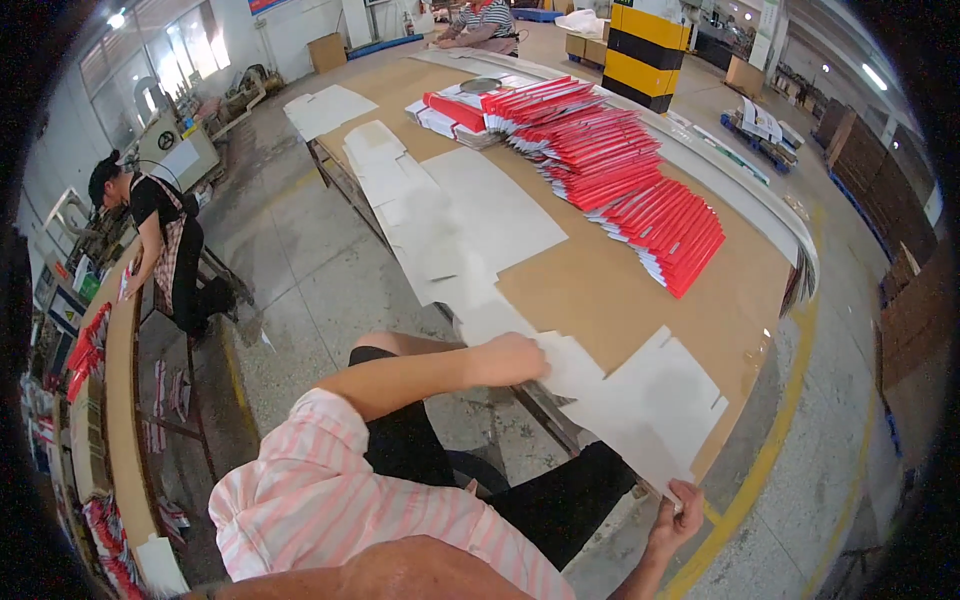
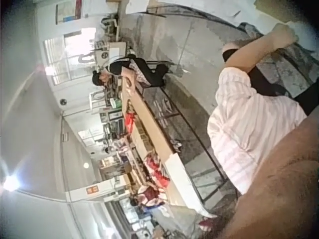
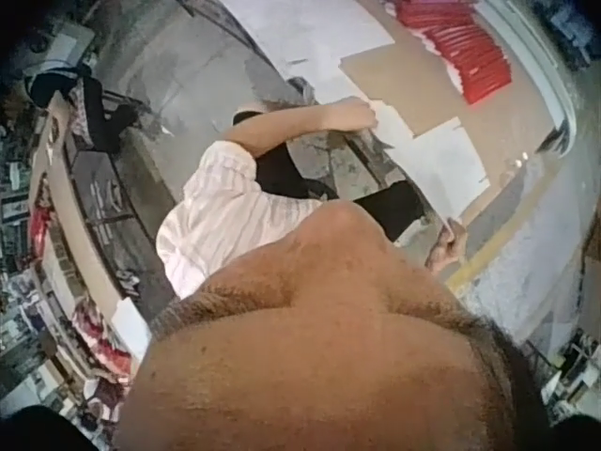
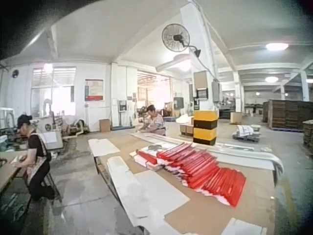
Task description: Folding and assembling paper or cardboard packets at a workbench in a factory setting.
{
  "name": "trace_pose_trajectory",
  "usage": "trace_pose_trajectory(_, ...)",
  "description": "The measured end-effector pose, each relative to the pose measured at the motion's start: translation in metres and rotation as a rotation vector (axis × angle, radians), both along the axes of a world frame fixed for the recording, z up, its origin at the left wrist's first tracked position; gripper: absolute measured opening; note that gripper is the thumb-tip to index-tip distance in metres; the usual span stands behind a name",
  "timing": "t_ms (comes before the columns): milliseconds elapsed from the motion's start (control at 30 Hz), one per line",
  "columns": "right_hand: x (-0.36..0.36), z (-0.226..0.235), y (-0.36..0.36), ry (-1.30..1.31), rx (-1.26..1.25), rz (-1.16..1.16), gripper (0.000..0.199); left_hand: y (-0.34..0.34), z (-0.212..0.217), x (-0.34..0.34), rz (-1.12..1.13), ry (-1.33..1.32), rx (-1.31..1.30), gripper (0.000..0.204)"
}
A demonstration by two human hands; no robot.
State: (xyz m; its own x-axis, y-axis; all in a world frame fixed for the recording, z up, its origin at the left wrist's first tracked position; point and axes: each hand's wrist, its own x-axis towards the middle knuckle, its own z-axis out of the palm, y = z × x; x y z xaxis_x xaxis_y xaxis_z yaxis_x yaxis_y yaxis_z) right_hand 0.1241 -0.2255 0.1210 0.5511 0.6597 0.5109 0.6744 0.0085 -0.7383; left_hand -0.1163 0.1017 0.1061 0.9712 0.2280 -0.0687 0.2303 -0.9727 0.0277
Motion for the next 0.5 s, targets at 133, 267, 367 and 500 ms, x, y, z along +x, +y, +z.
trace_pose_trajectory(133,0.035,-0.042,-0.036,-0.006,-0.064,-0.099,0.020,0.001,-0.006,0.060,-0.006,-0.053,-0.283,0.023)
trace_pose_trajectory(267,0.066,-0.070,-0.050,-0.145,-0.282,-0.020,0.027,-0.009,-0.037,0.099,0.258,-0.194,-0.214,0.025)
trace_pose_trajectory(367,0.077,-0.071,-0.034,0.213,-0.321,-0.021,0.041,-0.019,-0.080,0.117,0.004,-0.402,-0.114,0.029)
trace_pose_trajectory(500,0.105,-0.068,-0.017,0.523,-0.381,-0.166,0.067,-0.059,-0.068,0.134,-0.352,-0.354,-0.479,0.030)
